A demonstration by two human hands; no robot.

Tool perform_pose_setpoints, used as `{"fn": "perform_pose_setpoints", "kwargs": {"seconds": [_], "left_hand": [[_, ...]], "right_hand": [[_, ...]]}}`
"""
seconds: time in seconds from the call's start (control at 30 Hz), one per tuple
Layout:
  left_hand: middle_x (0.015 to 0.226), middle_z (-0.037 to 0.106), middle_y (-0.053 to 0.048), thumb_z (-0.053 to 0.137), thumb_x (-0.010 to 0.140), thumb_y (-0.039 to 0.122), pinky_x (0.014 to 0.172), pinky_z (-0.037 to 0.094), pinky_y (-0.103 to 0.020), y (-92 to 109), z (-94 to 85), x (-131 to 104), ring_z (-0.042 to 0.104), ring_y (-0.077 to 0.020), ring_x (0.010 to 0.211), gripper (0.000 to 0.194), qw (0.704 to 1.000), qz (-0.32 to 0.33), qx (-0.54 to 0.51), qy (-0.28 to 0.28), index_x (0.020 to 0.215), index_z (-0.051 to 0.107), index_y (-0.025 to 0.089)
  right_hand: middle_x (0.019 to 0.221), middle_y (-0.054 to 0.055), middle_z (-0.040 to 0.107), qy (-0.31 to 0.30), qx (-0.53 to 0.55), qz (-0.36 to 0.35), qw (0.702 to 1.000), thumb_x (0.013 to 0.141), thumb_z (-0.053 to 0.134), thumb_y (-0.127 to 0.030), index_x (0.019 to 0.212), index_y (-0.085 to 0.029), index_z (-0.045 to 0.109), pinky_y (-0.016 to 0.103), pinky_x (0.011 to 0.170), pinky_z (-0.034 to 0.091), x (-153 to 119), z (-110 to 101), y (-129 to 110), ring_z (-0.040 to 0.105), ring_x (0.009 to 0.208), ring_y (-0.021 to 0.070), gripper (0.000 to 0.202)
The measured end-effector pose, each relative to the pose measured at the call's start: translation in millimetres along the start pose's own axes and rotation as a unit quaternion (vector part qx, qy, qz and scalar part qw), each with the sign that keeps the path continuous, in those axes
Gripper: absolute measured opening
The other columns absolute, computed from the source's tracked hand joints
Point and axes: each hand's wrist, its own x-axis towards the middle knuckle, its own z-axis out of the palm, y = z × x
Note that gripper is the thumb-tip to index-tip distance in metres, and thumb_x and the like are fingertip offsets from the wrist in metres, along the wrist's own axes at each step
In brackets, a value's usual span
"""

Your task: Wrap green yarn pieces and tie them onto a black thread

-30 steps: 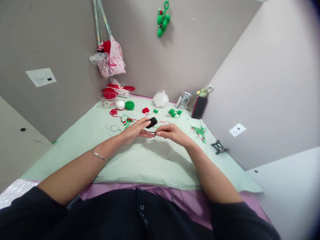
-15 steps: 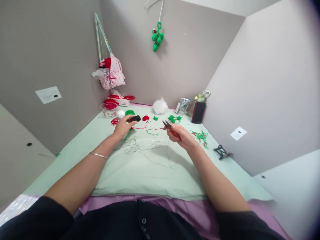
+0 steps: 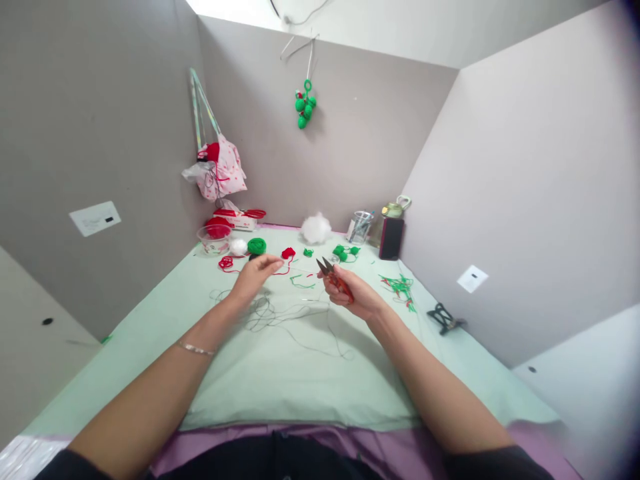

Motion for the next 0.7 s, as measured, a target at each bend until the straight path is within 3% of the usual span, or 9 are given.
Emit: {"fn": "perform_pose_setpoints", "kwargs": {"seconds": [0.17, 0.27, 0.4, 0.6, 0.7], "left_hand": [[0.109, 0.071, -0.008, 0.071, 0.076, 0.048, 0.088, 0.046, -0.034, 14.4, 34.7, -30.8, 0.062, -0.0244, 0.103, 0.041, 0.982, -0.054, -0.048, -0.174, 0.106, 0.071, 0.019], [0.104, 0.071, -0.01, 0.078, 0.07, 0.043, 0.084, 0.046, -0.033, 11.6, 51.0, -36.5, 0.064, -0.0234, 0.093, 0.041, 0.97, -0.051, -0.064, -0.228, 0.102, 0.073, 0.018], [0.076, 0.069, -0.004, 0.075, 0.072, 0.041, 0.075, 0.043, -0.03, 12.1, 54.0, -36.4, 0.06, -0.0184, 0.074, 0.024, 0.972, -0.064, -0.067, -0.216, 0.075, 0.073, 0.017], [0.078, 0.067, -0.002, 0.074, 0.075, 0.042, 0.081, 0.042, -0.028, 11.5, 30.6, -29.9, 0.057, -0.0161, 0.078, 0.022, 0.982, -0.092, -0.081, -0.146, 0.077, 0.073, 0.02], [0.082, 0.066, -0.002, 0.075, 0.076, 0.043, 0.085, 0.043, -0.028, 10.0, 22.6, -26.6, 0.057, -0.0155, 0.082, 0.024, 0.976, -0.096, -0.142, -0.133, 0.079, 0.071, 0.02]], "right_hand": [[0.062, -0.006, 0.041, 0.003, -0.003, 0.005, 1.0, 0.091, 0.056, -0.051, 0.1, -0.014, 0.064, 0.018, 0.041, 0.012, -0.1, 4.0, 0.1, 0.018, 0.043, 0.0015, 0.039], [0.059, -0.007, 0.039, 0.008, -0.011, 0.007, 1.0, 0.091, 0.055, -0.052, 0.099, -0.014, 0.064, 0.02, 0.042, 0.01, -0.1, 8.6, 0.5, 0.016, 0.044, 0.0024, 0.04], [0.06, -0.006, 0.04, 0.01, -0.024, 0.009, 1.0, 0.091, 0.054, -0.053, 0.098, -0.014, 0.064, 0.021, 0.043, 0.01, -0.3, 12.1, 1.3, 0.016, 0.044, 0.0031, 0.04], [0.07, -0.002, 0.05, 0.031, -0.031, -0.004, 0.999, 0.094, 0.047, -0.058, 0.093, -0.015, 0.062, 0.022, 0.045, 0.013, -1.2, 12.4, -0.3, 0.022, 0.045, 0.0023, 0.046], [0.071, -0.001, 0.05, 0.035, -0.066, -0.012, 0.997, 0.091, 0.055, -0.055, 0.097, -0.016, 0.061, 0.022, 0.046, 0.014, -3.4, 16.0, -4.0, 0.023, 0.048, 0.0034, 0.04]]}}
